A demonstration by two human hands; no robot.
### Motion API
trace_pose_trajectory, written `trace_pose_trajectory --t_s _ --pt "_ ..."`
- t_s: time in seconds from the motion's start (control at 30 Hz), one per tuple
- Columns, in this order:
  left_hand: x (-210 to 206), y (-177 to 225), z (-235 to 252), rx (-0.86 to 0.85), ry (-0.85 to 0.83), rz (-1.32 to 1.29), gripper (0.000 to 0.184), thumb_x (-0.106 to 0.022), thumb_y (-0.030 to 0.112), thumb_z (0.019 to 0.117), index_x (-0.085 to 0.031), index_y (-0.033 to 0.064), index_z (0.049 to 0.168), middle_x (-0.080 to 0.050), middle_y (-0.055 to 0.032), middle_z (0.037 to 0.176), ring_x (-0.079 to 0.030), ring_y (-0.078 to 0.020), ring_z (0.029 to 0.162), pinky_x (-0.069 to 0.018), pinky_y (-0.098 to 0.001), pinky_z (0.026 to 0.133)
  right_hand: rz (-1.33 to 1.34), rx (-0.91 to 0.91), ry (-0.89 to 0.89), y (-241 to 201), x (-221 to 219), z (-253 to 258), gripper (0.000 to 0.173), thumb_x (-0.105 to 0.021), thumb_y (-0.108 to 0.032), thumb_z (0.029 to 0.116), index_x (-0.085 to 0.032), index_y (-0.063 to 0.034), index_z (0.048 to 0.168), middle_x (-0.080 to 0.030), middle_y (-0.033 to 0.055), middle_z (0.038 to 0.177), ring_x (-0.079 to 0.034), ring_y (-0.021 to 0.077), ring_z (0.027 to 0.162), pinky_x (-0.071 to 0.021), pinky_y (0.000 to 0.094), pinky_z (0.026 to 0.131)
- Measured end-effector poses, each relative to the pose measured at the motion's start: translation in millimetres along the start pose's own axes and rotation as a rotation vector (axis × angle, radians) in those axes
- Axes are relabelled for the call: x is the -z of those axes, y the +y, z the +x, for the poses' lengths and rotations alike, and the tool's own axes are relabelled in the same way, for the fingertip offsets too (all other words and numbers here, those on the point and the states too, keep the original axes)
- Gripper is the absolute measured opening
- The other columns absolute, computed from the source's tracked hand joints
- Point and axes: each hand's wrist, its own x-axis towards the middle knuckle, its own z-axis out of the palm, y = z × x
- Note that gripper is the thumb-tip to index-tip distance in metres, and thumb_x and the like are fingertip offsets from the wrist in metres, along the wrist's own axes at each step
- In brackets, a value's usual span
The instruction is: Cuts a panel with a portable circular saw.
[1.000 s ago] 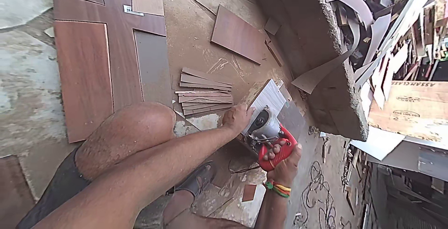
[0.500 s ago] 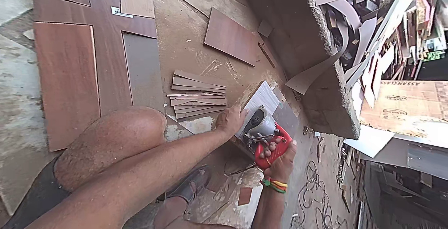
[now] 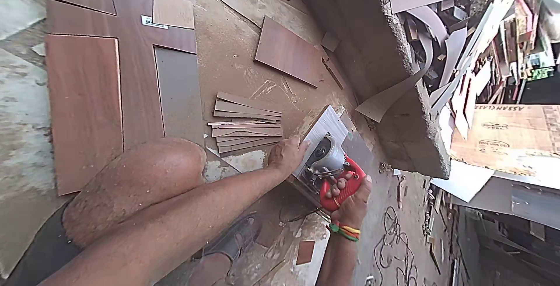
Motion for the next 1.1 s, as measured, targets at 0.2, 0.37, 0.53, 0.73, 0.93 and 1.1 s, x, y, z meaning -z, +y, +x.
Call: trace_pose_trajectory --t_s 0.2,0.37,0.53,0.73,0.93,1.1 --pt "0 0 0 -0.001 0.001 0.011 0.060 -0.038 0.059 0.1075 -0.063 0.0052 0.106 -0.068 -0.0178 0.101 -0.069 -0.0347 0.099 -0.0544 -0.0561 0.084 0.001 0.000 -0.018 -1 1 5 0.071 -0.012 -0.061 0.1081 -0.055 -0.0093 0.086 -0.053 0.0005 0.051 -0.053 0.0141 0.036 -0.0505 0.0334 0.034" --pt "-3 -2 1 -0.008 0.016 0.000 0.059 -0.039 0.059 0.1074 -0.063 0.0051 0.105 -0.068 -0.0173 0.098 -0.069 -0.0342 0.096 -0.0546 -0.0550 0.082 -0.024 -0.017 0.015 -4 -3 6 0.070 -0.012 -0.061 0.1082 -0.054 -0.0098 0.088 -0.050 0.0002 0.051 -0.051 0.0140 0.036 -0.0497 0.0333 0.035" --pt "-2 -2 1 -0.014 0.017 0.000 0.059 -0.039 0.059 0.1075 -0.063 0.0051 0.104 -0.067 -0.0167 0.097 -0.069 -0.0337 0.096 -0.0544 -0.0547 0.082 -0.018 -0.012 0.014 -4 -4 8 0.069 -0.014 -0.061 0.1086 -0.055 -0.0094 0.088 -0.050 0.0001 0.050 -0.051 0.0140 0.035 -0.0496 0.0335 0.034" --pt "-1 -1 0 -0.006 0.006 0.002 0.059 -0.039 0.058 0.1078 -0.063 0.0047 0.106 -0.068 -0.0178 0.100 -0.069 -0.0345 0.099 -0.0545 -0.0553 0.083 -0.010 -0.013 0.001 -7 -5 12 0.070 -0.012 -0.062 0.1081 -0.055 -0.0105 0.087 -0.051 -0.0003 0.050 -0.052 0.0134 0.036 -0.0493 0.0330 0.034" --pt "0 0 0 0.002 -0.002 -0.002 0.059 -0.039 0.059 0.1076 -0.063 0.0047 0.106 -0.068 -0.0178 0.100 -0.069 -0.0350 0.099 -0.0545 -0.0555 0.083 -0.022 -0.016 0.006 -8 -5 16 0.070 -0.013 -0.061 0.1083 -0.055 -0.0107 0.086 -0.052 -0.0010 0.050 -0.052 0.0130 0.036 -0.0496 0.0330 0.034" --pt "0 0 0 0.001 0.000 0.005 0.059 -0.039 0.059 0.1076 -0.063 0.0048 0.106 -0.068 -0.0177 0.101 -0.069 -0.0350 0.099 -0.0546 -0.0556 0.084 -0.030 -0.021 0.015 -9 -7 17 0.069 -0.014 -0.062 0.1081 -0.054 -0.0107 0.086 -0.050 -0.0006 0.050 -0.051 0.0134 0.036 -0.0488 0.0334 0.034"
